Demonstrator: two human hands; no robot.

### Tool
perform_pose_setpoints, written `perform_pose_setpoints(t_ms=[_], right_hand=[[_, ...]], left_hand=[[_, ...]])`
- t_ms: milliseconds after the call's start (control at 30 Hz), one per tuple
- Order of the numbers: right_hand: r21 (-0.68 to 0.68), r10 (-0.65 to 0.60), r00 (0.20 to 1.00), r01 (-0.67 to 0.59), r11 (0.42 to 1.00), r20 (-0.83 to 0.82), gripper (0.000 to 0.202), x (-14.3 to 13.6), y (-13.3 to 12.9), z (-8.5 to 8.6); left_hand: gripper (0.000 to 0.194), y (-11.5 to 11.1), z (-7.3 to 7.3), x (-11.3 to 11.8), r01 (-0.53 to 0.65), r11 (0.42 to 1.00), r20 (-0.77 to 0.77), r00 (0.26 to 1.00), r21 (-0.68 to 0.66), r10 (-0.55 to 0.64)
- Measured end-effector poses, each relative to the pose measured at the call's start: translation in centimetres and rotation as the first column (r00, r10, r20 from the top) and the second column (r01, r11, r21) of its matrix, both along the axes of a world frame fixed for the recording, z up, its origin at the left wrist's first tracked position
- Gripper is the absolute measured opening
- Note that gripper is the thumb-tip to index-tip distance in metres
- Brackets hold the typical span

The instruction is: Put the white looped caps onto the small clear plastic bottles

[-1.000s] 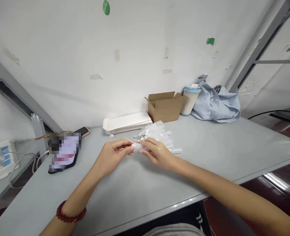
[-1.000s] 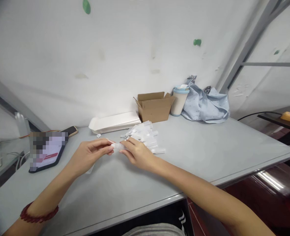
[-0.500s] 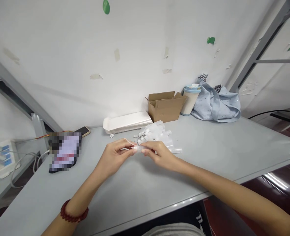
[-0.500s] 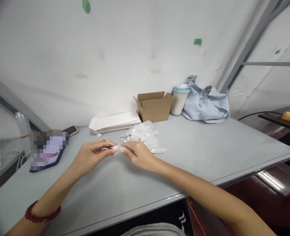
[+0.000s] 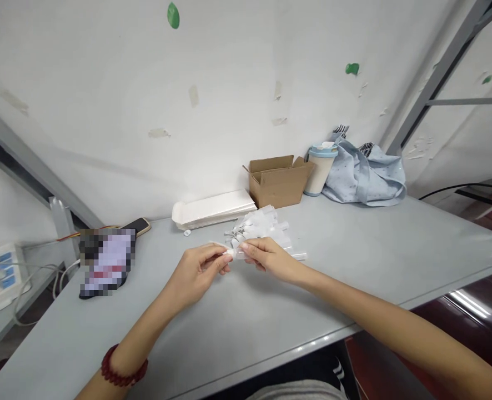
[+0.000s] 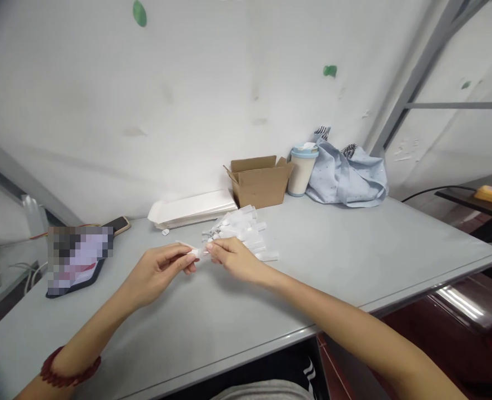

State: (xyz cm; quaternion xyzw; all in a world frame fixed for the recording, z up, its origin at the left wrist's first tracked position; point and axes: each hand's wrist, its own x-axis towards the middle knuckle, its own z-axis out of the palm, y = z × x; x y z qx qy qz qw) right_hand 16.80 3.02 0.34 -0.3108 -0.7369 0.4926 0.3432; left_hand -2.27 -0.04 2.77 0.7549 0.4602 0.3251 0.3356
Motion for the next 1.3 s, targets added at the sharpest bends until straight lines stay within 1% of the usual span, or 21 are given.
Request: perform_pose_setpoints(t_ms=[67,167,267,400,467,500,567,633,667,733,767,800,833,867,933,967,1033,1133,1167,1200,1300], right_hand=[[-0.017,0.005,1.0,-0.005,1.0,0.007,0.041,0.0,0.0,0.1],[0.148,-0.075,0.995,0.064,0.987,0.07,0.035,0.0,-0.4,0.3],[0.346,-0.164,0.977,0.11,0.932,0.133,0.02,0.1,-0.9,0.1],[0.543,-0.208,0.964,0.088,0.835,0.165,0.026,0.1,-0.9,-0.5],[0.578,-0.203,0.964,0.066,0.813,0.175,0.026,0.2,-0.7,-0.7],[0.558,-0.194,0.964,0.062,0.827,0.181,0.027,0.2,-0.6,-0.6],[0.423,-0.152,0.973,0.065,0.904,0.175,0.032,0.2,-0.5,-0.4],[0.151,-0.051,0.992,0.033,0.988,0.117,0.037,0.4,-0.3,-0.2],[-0.013,0.012,0.998,-0.011,1.0,0.068,0.039,0.4,-0.2,-0.1],[-0.291,0.108,0.993,-0.115,0.95,-0.039,0.04,0.6,0.1,-0.1],[-0.378,0.133,0.988,-0.152,0.913,-0.075,0.039,0.6,0.2,-0.1],[-0.42,0.142,0.985,-0.169,0.892,-0.095,0.039,0.6,0.3,-0.1],[-0.407,0.136,0.986,-0.165,0.898,-0.098,0.039,0.5,0.3,-0.2],[-0.345,0.118,0.989,-0.14,0.928,-0.085,0.038,0.4,0.2,-0.2],[-0.104,0.055,0.998,-0.057,0.993,-0.015,0.035,0.2,0.0,-0.3],[0.04,0.013,0.999,-0.014,0.999,0.031,0.032,0.1,-0.2,-0.3],[0.289,-0.077,0.99,0.039,0.956,0.119,0.028,-0.1,-0.4,-0.5],[0.512,-0.162,0.967,0.039,0.858,0.198,0.03,0.0,-0.5,-0.8],[0.54,-0.167,0.963,0.029,0.841,0.209,0.032,0.0,-0.5,-0.9],[0.531,-0.155,0.965,0.02,0.847,0.212,0.034,0.1,-0.5,-0.9],[0.336,-0.077,0.986,0.022,0.941,0.151,0.043,0.3,-0.5,-0.7]], left_hand=[[0.022,0.0,-0.1,0.1,-0.012,1.0,-0.01,1.0,-0.002,0.012],[0.027,0.0,-0.3,0.1,-0.024,0.996,-0.012,1.0,-0.091,0.023],[0.036,0.1,-0.4,0.2,0.008,0.982,0.007,1.0,-0.189,-0.007],[0.037,0.0,-0.4,0.4,0.021,0.975,0.085,0.996,-0.22,-0.003],[0.036,-0.1,-0.4,0.5,0.018,0.975,0.114,0.993,-0.222,0.008],[0.035,-0.2,-0.4,0.5,0.016,0.976,0.123,0.992,-0.218,0.011],[0.032,-0.4,-0.4,0.7,0.01,0.983,0.13,0.991,-0.186,0.015],[0.026,-0.6,-0.5,0.8,0.008,0.994,0.115,0.993,-0.113,0.005],[0.023,-0.7,-0.6,0.9,0.009,0.998,0.099,0.995,-0.066,-0.003],[0.018,-0.8,-0.8,1.0,0.01,0.999,0.065,0.998,0.033,-0.012],[0.016,-0.8,-0.8,1.1,0.006,0.997,0.056,0.998,0.073,-0.01],[0.016,-0.7,-0.9,1.1,-0.002,0.995,0.057,0.998,0.095,-0.004],[0.016,-0.6,-0.9,1.0,-0.004,0.995,0.065,0.998,0.098,-0.002],[0.016,-0.4,-0.9,0.9,0.001,0.997,0.075,0.997,0.082,-0.007],[0.02,-0.1,-0.8,0.6,0.031,0.999,0.084,0.996,0.022,-0.032],[0.023,0.0,-0.7,0.4,0.048,0.999,0.076,0.996,-0.008,-0.047],[0.026,0.3,-0.6,0.0,0.069,0.996,0.048,0.997,-0.056,-0.066],[0.029,0.3,-0.6,-0.2,0.059,0.994,-0.008,0.998,-0.094,-0.06],[0.03,0.2,-0.6,-0.1,0.051,0.994,-0.032,0.998,-0.095,-0.054],[0.032,0.2,-0.6,0.0,0.041,0.995,-0.06,0.997,-0.087,-0.046],[0.038,-0.2,-0.8,0.6,0.015,1.0,-0.127,0.992,0.004,-0.014]])
